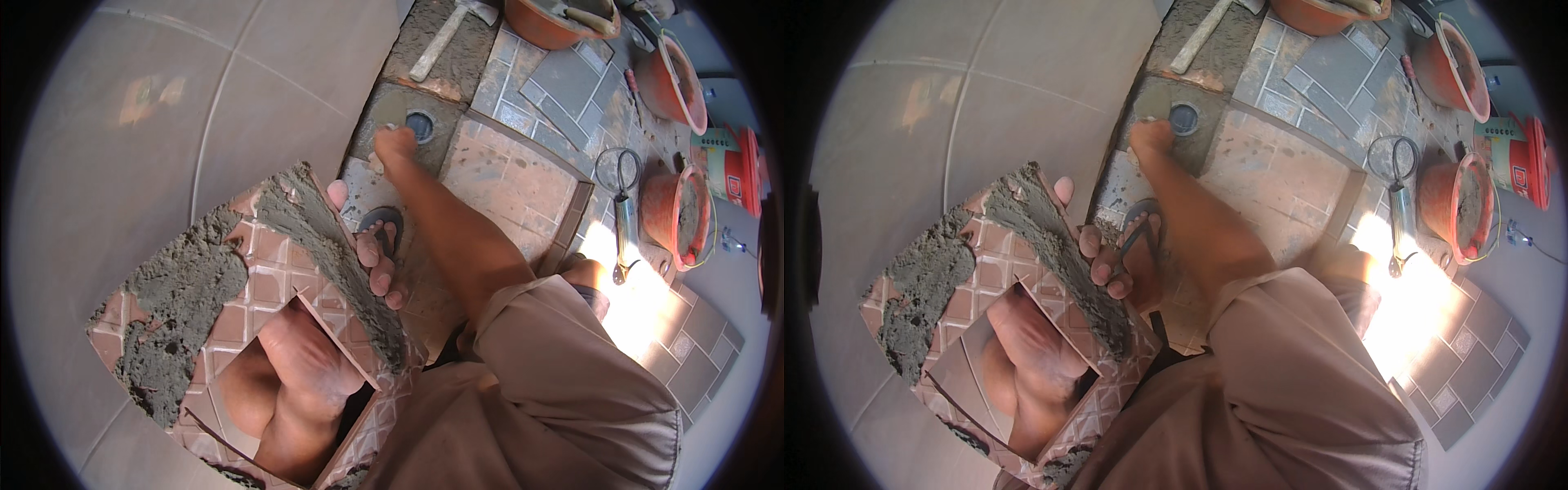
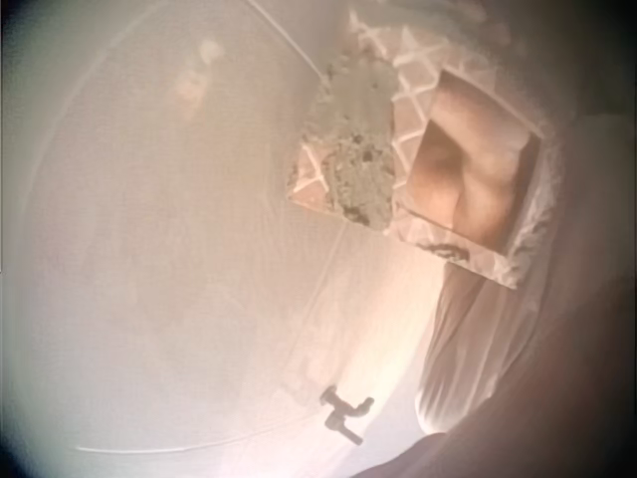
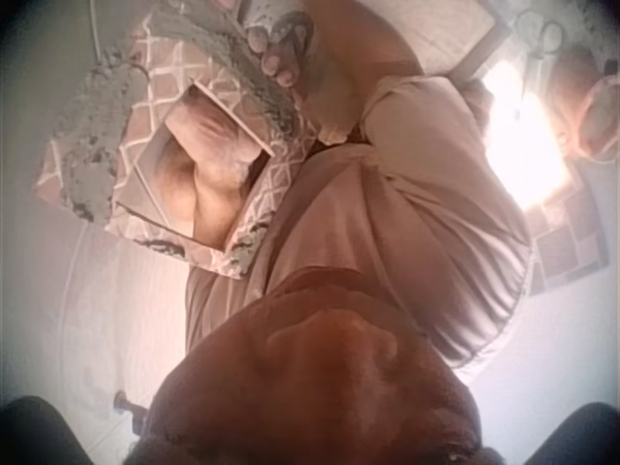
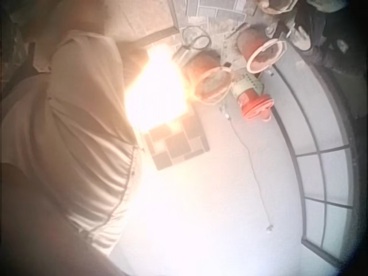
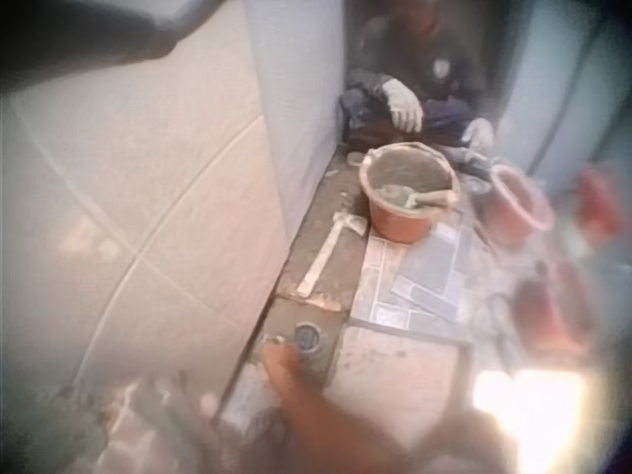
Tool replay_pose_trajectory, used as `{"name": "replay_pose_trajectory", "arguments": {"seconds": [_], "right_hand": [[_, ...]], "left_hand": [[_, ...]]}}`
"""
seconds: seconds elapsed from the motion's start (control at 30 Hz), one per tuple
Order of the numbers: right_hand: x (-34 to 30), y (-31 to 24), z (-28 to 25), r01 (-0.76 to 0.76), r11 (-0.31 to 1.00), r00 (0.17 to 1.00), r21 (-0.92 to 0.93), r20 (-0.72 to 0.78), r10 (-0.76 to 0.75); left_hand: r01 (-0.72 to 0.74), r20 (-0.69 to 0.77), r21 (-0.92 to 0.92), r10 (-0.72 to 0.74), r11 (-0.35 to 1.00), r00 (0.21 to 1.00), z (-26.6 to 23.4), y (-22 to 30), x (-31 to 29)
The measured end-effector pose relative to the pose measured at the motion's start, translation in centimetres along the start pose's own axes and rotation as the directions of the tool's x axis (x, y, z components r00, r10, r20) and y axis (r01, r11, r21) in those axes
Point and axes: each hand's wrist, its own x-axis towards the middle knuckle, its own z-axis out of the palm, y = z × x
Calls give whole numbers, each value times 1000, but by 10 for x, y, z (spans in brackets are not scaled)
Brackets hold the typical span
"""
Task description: The person kneels on the floor and applies cement to the back of a square tile using a trowel. They then place the tile into a pre-cut hole in the floor, aligning it with the surrounding tiles. The person uses a hammer to tap the tile into place and adjusts a drain cover over the opening.
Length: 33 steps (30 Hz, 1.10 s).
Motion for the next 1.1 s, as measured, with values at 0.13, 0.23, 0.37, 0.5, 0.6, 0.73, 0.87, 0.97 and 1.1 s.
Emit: {"name": "replay_pose_trajectory", "arguments": {"seconds": [0.13,0.23,0.37,0.5,0.6,0.73,0.87,0.97,1.1], "right_hand": [[30,15,-31,151,960,988,-237,81,-135],[26,6,-39,255,913,962,-317,180,-206],[59,-11,-66,418,739,899,-529,357,-253],[58,-12,-75,500,613,850,-612,481,-213],[58,6,-78,557,607,804,-567,550,-224],[47,18,-79,437,761,887,-479,371,-276],[64,-4,-66,448,751,878,-486,396,-268],[66,-16,-62,455,690,868,-563,454,-201],[66,8,-67,524,631,821,-572,536,-196]], "left_hand": [[33,32,3,-33,999,999,-12,-2,8],[23,32,-4,-23,1000,999,-7,0,2],[22,53,7,-22,1000,998,-8,-1,6],[-26,40,88,22,996,999,-2,-1,4],[-26,46,107,21,994,999,0,-1,5],[-36,42,72,33,997,999,-5,-1,7],[-16,-26,104,18,994,999,8,1,2],[-43,7,97,43,994,999,0,1,5],[-38,30,51,36,998,999,-3,-3,9]]}}
